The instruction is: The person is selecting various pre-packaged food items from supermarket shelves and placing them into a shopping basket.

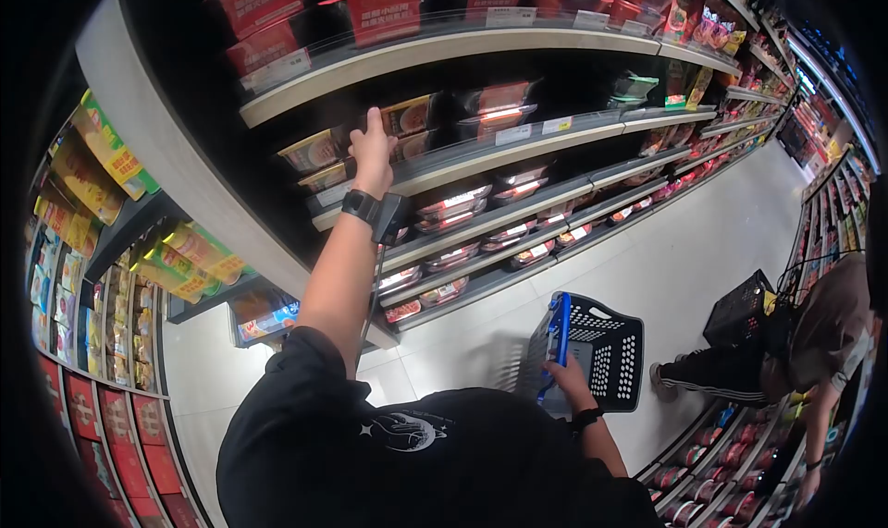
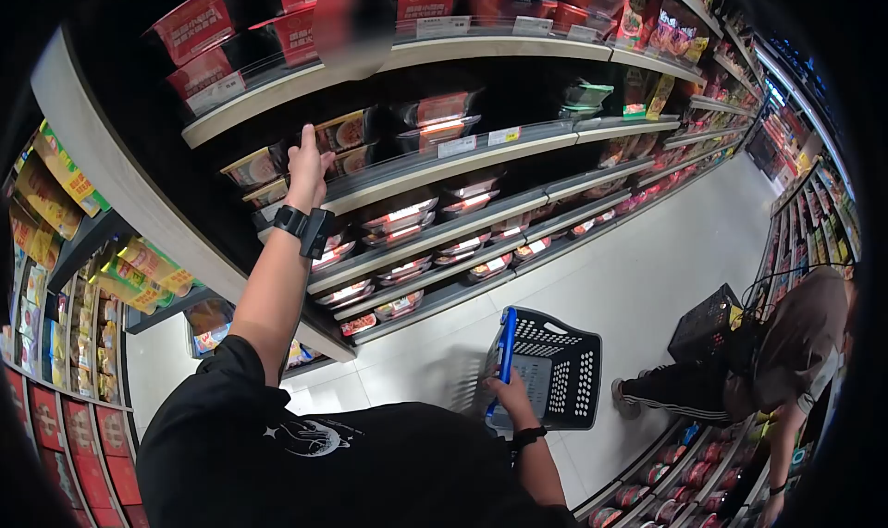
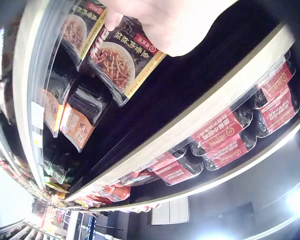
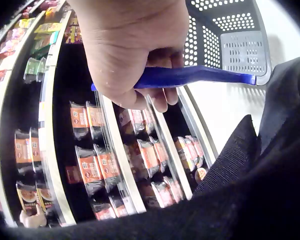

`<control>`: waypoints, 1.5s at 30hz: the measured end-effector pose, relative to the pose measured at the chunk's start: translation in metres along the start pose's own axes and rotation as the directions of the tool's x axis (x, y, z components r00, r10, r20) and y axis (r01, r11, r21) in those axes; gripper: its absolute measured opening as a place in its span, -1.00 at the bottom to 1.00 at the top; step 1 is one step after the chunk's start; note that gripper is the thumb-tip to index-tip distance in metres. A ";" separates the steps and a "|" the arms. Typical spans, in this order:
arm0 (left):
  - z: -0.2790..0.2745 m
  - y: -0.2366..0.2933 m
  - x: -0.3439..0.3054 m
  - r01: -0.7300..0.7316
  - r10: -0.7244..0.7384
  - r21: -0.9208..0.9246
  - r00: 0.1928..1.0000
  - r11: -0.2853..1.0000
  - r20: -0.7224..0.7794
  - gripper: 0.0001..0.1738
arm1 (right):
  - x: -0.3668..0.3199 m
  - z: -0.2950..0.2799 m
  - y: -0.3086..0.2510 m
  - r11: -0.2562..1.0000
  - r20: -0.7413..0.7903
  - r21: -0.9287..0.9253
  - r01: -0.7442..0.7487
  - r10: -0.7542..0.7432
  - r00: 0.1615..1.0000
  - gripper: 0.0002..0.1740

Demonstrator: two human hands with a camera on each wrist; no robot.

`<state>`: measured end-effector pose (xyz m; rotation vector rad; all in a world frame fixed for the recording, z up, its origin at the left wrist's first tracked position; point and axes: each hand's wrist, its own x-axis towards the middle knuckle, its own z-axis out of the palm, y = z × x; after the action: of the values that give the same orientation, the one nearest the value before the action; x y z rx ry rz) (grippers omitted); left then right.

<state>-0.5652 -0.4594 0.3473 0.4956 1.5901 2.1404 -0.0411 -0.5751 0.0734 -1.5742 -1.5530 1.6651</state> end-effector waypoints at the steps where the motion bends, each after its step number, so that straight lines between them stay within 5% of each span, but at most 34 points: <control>1: -0.002 -0.002 0.007 0.004 -0.004 -0.007 1.000 1.000 0.025 0.02 | 0.005 -0.003 0.009 1.000 -0.006 -0.027 0.002 -0.002 1.000 -0.51; 2: -0.004 -0.003 0.011 0.007 -0.006 -0.014 0.999 1.000 0.049 0.01 | 0.002 -0.006 0.002 0.994 0.026 0.106 0.011 -0.014 1.000 -0.51; 8: -0.007 -0.015 0.010 -0.065 0.065 0.003 0.997 0.998 -0.041 -0.24 | 0.025 -0.049 0.026 0.980 0.067 0.196 -0.042 0.030 0.997 -0.50; 9: -0.007 -0.019 0.000 -0.141 0.150 0.125 0.987 0.982 -0.066 -0.44 | 0.023 -0.060 0.035 0.972 0.059 0.224 -0.066 0.054 0.997 -0.49; 11: 0.022 -0.036 -0.064 -0.378 0.378 0.050 0.926 0.925 0.011 -0.55 | 0.027 -0.081 0.063 0.975 0.097 0.218 -0.043 0.022 0.995 -0.46; 12: 0.032 -0.055 -0.093 -0.376 0.366 0.087 0.923 0.922 0.116 -0.61 | 0.023 -0.091 0.058 0.983 0.098 0.173 -0.055 0.038 0.994 -0.49; 14: 0.041 -0.126 -0.148 -0.189 0.050 0.338 0.923 0.922 0.381 -0.66 | 0.002 -0.117 0.020 0.987 0.117 0.058 -0.152 0.144 0.983 -0.53; 16: 0.058 -0.195 -0.198 -0.142 -0.291 0.588 0.763 0.796 0.578 -0.61 | 0.011 -0.137 0.044 0.996 0.167 -0.032 -0.079 0.083 0.982 -0.59; 17: 0.063 -0.247 -0.212 -0.318 -0.194 0.450 0.595 0.835 0.780 -0.54 | 0.008 -0.152 0.043 0.996 0.151 -0.036 -0.087 0.092 0.984 -0.61; 19: 0.116 -0.254 -0.277 -0.406 -0.355 0.490 0.365 0.771 0.861 -0.29 | -0.003 -0.185 0.038 0.994 0.136 -0.047 -0.099 0.105 0.985 -0.64; 21: 0.173 -0.253 -0.330 -0.501 -0.453 0.480 0.185 0.720 0.872 -0.18 | -0.019 -0.227 0.047 0.920 -0.036 -0.391 -0.024 0.011 0.999 -0.71; 22: 0.198 -0.262 -0.345 -0.615 -0.361 0.318 0.057 0.722 0.931 -0.17 | -0.022 -0.243 0.051 0.832 -0.100 -0.554 -0.012 -0.052 0.994 -0.74; 23: 0.221 -0.272 -0.360 -0.699 -0.266 0.136 -0.081 0.702 0.960 -0.15 | -0.023 -0.258 0.055 0.852 -0.265 -0.518 -0.077 -0.074 0.961 -0.75; 26: 0.280 -0.306 -0.401 -0.608 -0.306 0.102 -0.241 0.788 0.921 -0.18 | -0.007 -0.299 0.073 0.904 -0.647 -0.385 -0.185 -0.122 0.753 -0.76; 27: 0.296 -0.315 -0.414 -0.587 -0.337 0.125 -0.267 0.800 0.903 -0.22 | 0.001 -0.318 0.070 0.901 -0.671 -0.385 -0.197 -0.127 0.730 -0.74; 29: 0.327 -0.333 -0.437 -0.571 -0.349 0.207 -0.150 0.794 0.925 -0.27 | 0.027 -0.350 0.059 0.895 -0.715 -0.390 -0.214 -0.148 0.684 -0.72; 33: 0.406 -0.384 -0.441 -0.604 -0.235 0.139 -0.082 0.785 0.969 -0.40 | 0.079 -0.413 0.050 0.865 -0.691 -0.457 -0.207 -0.198 0.695 -0.74; 39: 0.538 -0.411 -0.421 -0.558 -0.162 0.029 -0.190 0.829 0.968 -0.57 | 0.159 -0.516 0.040 0.861 -0.668 -0.490 -0.136 -0.270 0.693 -0.74; 41: 0.588 -0.433 -0.404 -0.570 -0.243 0.060 -0.250 0.820 0.937 -0.56 | 0.188 -0.550 0.028 0.884 -0.652 -0.429 -0.186 -0.160 0.741 -0.74; 45: 0.693 -0.447 -0.373 -0.612 -0.330 0.054 -0.348 0.789 0.877 -0.53 | 0.251 -0.610 0.018 0.869 -0.671 -0.450 -0.203 -0.179 0.720 -0.76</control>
<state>0.1654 0.0142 0.1011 2.1581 0.7773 0.2475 0.4169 -0.1003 0.0857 -2.1254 -1.5695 0.4913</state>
